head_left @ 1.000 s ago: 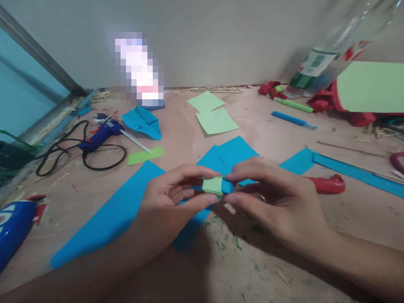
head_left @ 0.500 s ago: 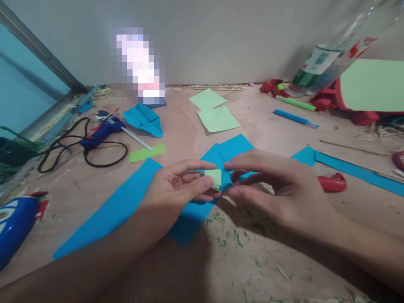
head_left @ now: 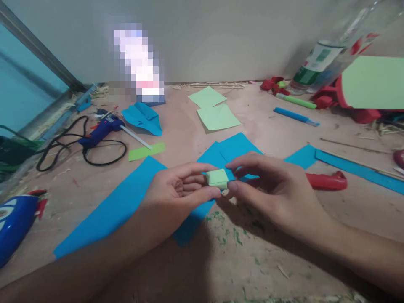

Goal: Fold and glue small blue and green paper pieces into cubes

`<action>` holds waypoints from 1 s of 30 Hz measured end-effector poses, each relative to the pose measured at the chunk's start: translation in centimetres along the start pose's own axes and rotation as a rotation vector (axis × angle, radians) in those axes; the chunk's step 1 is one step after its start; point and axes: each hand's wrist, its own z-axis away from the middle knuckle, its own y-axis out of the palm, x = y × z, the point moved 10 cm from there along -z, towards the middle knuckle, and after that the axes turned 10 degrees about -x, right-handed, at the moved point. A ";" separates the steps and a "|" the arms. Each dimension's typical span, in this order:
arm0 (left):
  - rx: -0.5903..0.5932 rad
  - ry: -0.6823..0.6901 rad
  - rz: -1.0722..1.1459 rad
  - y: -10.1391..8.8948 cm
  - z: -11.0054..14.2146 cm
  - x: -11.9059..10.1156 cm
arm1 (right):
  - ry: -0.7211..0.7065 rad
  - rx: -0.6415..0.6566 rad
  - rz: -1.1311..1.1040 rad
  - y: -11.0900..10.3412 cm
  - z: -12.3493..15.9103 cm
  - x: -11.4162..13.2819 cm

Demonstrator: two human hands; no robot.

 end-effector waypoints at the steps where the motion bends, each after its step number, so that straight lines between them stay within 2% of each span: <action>1: -0.001 0.010 -0.008 0.0 0.0 -0.1 | -0.001 -0.002 -0.002 0.0 0.0 0.0; 6: -0.008 0.028 -0.037 -0.2 0.0 -0.2 | 0.016 0.024 -0.012 0.3 0.0 0.1; 13: 0.017 0.035 -0.029 -0.3 -0.2 -0.1 | 0.196 0.091 -0.201 0.9 -0.1 -1.4; 17: -0.015 0.124 -0.086 -0.8 -0.2 -0.8 | 0.237 0.119 -0.274 1.1 -0.3 -1.9; 23: -0.023 0.076 -0.059 -0.7 -0.1 -0.5 | 0.230 0.077 -0.287 1.0 -0.3 -2.0; 28: -0.010 0.093 -0.018 -0.6 0.0 -1.1 | 0.280 -0.003 -0.404 0.9 0.2 -2.3; 30: -0.014 0.094 -0.007 -0.8 -0.1 -1.2 | 0.272 0.005 -0.409 0.9 0.2 -2.1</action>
